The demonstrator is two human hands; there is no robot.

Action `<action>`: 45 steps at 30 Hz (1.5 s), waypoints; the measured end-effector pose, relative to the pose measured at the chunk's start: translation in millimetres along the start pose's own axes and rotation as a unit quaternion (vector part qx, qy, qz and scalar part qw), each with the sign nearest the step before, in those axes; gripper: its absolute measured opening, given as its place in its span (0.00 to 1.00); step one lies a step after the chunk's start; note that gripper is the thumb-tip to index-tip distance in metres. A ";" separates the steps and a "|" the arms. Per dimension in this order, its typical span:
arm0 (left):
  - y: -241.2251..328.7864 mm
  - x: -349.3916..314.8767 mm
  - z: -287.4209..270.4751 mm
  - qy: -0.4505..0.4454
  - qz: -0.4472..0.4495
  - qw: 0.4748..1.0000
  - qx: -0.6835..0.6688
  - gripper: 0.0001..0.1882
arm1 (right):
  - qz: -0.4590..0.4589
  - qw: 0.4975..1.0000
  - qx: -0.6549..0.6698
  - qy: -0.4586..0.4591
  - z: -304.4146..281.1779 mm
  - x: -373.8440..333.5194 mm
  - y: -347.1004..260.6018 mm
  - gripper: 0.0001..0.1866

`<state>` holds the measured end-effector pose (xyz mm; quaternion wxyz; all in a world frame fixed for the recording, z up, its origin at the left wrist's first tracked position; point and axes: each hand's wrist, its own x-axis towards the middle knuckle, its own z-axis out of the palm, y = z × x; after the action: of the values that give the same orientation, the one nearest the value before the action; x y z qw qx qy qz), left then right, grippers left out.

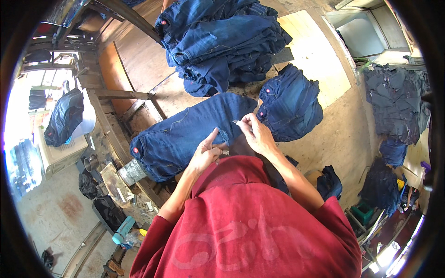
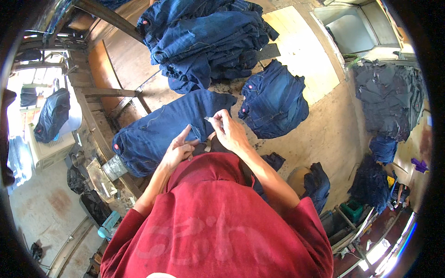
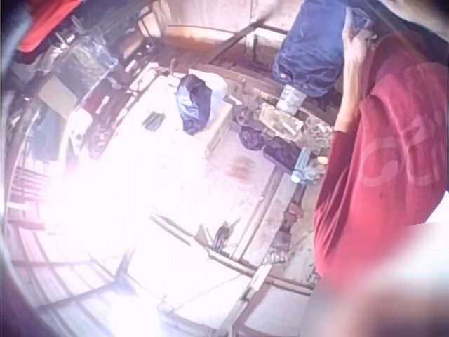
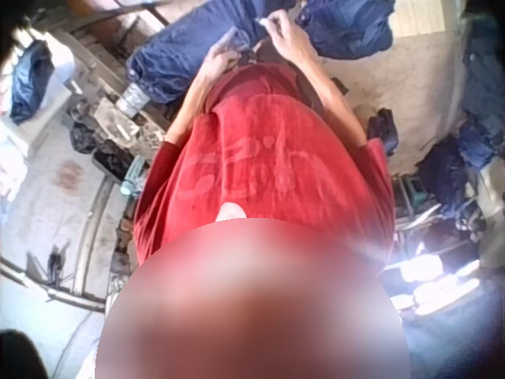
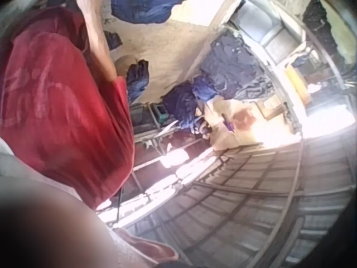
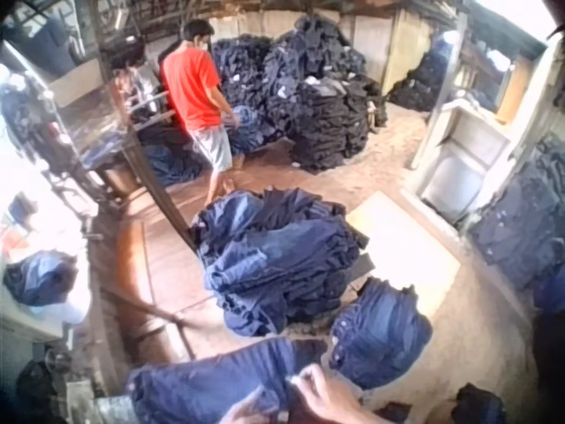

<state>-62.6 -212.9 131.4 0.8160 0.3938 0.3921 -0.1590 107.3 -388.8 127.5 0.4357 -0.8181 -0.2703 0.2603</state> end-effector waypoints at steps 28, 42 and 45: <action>22.7 -38.4 -62.1 0.130 0.243 0.880 0.386 0.37 | 0.150 0.974 -0.157 0.064 -36.4 21.6 42.7 0.26; 23.5 -21.2 -144.3 0.490 0.374 0.660 0.430 0.38 | 0.397 0.797 0.388 0.239 2.4 69.5 145.0 0.16; -25.5 -60.3 -78.0 0.592 0.239 0.715 0.286 0.61 | 0.353 0.800 0.361 0.323 -30.0 120.6 164.2 0.23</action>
<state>-156.0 -172.3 134.5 0.2765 0.7027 0.6235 0.2025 249.2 -403.1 -21.1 0.6393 -0.6771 0.3079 0.1952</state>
